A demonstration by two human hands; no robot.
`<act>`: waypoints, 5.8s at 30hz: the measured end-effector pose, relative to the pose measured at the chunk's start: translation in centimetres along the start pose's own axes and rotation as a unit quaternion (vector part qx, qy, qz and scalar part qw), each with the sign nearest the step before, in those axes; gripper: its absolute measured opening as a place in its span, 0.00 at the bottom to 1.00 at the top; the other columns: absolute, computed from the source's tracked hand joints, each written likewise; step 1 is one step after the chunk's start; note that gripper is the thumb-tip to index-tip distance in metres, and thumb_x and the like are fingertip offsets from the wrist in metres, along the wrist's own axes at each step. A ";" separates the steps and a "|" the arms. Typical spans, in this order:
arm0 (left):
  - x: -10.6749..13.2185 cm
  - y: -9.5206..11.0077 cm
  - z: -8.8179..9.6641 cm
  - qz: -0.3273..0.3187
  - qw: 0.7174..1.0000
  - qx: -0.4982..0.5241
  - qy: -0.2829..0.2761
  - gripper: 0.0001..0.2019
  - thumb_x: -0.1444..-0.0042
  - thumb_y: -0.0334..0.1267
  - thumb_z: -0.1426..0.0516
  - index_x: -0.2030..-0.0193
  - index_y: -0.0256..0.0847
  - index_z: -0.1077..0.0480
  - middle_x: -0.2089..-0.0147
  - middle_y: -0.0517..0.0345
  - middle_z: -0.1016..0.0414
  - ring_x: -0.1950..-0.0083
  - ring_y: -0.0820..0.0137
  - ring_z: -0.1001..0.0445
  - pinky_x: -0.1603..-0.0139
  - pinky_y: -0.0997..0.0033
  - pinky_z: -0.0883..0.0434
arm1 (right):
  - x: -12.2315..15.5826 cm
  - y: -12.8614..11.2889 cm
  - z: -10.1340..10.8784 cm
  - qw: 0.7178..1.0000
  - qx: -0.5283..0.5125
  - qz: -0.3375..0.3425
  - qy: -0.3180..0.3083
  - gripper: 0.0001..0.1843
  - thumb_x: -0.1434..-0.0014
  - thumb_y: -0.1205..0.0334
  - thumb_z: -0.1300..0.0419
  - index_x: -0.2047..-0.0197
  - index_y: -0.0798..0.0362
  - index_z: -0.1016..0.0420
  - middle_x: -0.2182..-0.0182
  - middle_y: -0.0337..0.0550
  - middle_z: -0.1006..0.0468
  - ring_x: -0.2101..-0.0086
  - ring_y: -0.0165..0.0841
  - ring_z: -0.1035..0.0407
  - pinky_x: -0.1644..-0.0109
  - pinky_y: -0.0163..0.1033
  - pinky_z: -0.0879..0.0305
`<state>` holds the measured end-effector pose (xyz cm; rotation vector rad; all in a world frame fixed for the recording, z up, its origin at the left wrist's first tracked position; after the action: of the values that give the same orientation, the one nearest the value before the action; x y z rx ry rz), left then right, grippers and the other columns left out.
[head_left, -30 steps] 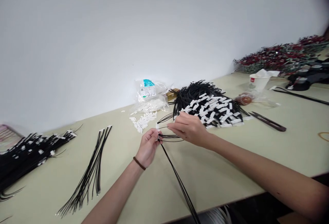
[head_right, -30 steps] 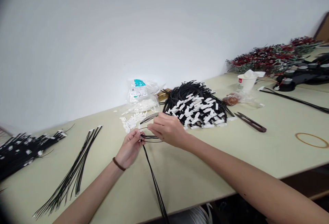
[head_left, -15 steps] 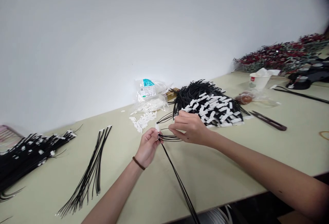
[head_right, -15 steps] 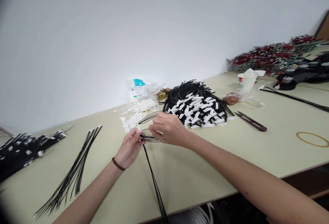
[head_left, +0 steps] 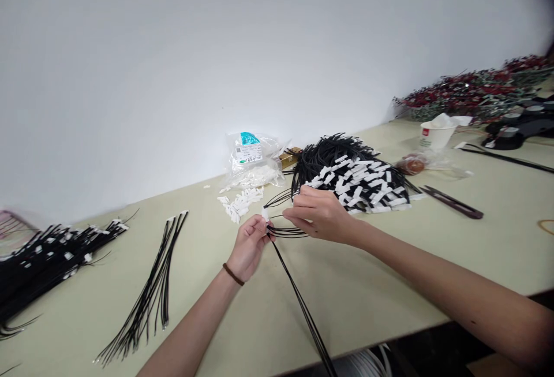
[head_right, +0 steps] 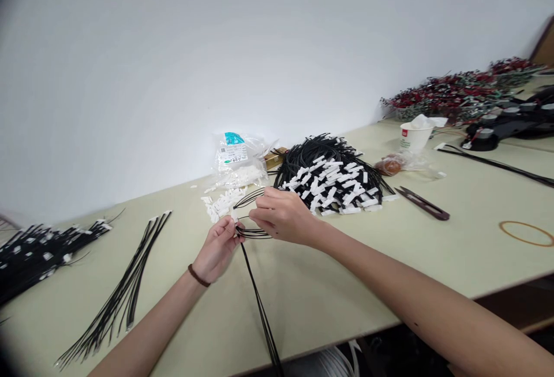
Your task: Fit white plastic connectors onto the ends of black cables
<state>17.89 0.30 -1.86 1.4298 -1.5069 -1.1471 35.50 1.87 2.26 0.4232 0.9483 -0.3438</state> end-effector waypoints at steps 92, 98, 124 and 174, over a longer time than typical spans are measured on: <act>-0.5 -0.4 0.6 -0.033 0.996 -0.051 0.073 0.11 0.58 0.43 0.37 0.74 0.36 0.29 0.71 0.57 0.28 0.69 0.74 0.33 0.70 0.75 0.36 | 0.6 -0.3 -1.5 0.987 -0.066 -0.145 0.007 0.08 0.44 0.68 0.45 0.74 0.54 0.29 0.81 0.37 0.32 0.74 0.28 0.46 0.71 0.32 0.51; -0.4 -0.2 0.5 -0.033 0.996 -0.047 0.072 0.11 0.58 0.42 0.37 0.74 0.36 0.30 0.71 0.56 0.28 0.69 0.74 0.33 0.69 0.75 0.35 | 0.6 -0.4 -1.5 0.987 -0.074 -0.143 -0.007 0.09 0.44 0.67 0.46 0.74 0.53 0.29 0.80 0.38 0.32 0.74 0.29 0.46 0.71 0.33 0.51; 0.1 -0.1 -0.4 -0.038 0.995 -0.090 0.022 0.13 0.57 0.45 0.38 0.75 0.35 0.29 0.72 0.55 0.29 0.70 0.72 0.33 0.70 0.75 0.34 | 0.8 -0.7 -1.6 0.992 -0.077 -0.097 -0.009 0.10 0.41 0.66 0.48 0.73 0.53 0.30 0.80 0.38 0.33 0.75 0.29 0.47 0.70 0.33 0.49; -0.4 -0.1 0.8 -0.006 0.993 0.025 0.112 0.15 0.64 0.43 0.34 0.73 0.35 0.29 0.70 0.57 0.27 0.69 0.75 0.31 0.73 0.77 0.35 | 0.4 4.2 0.3 0.603 -0.530 -0.509 0.312 0.11 0.51 0.56 0.36 0.70 0.53 0.32 0.75 0.34 0.31 0.74 0.24 0.33 0.66 0.34 0.31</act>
<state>17.23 0.82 -2.18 1.5478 -1.3796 -0.9262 37.88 5.32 2.95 -1.2905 1.8406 -0.5864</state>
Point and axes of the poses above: each hand's wrist, its own x-axis away from the middle knuckle, its own z-axis out of the back of the hand, y = z × x, the point moved 2 cm from there along -x, towards the middle knuckle
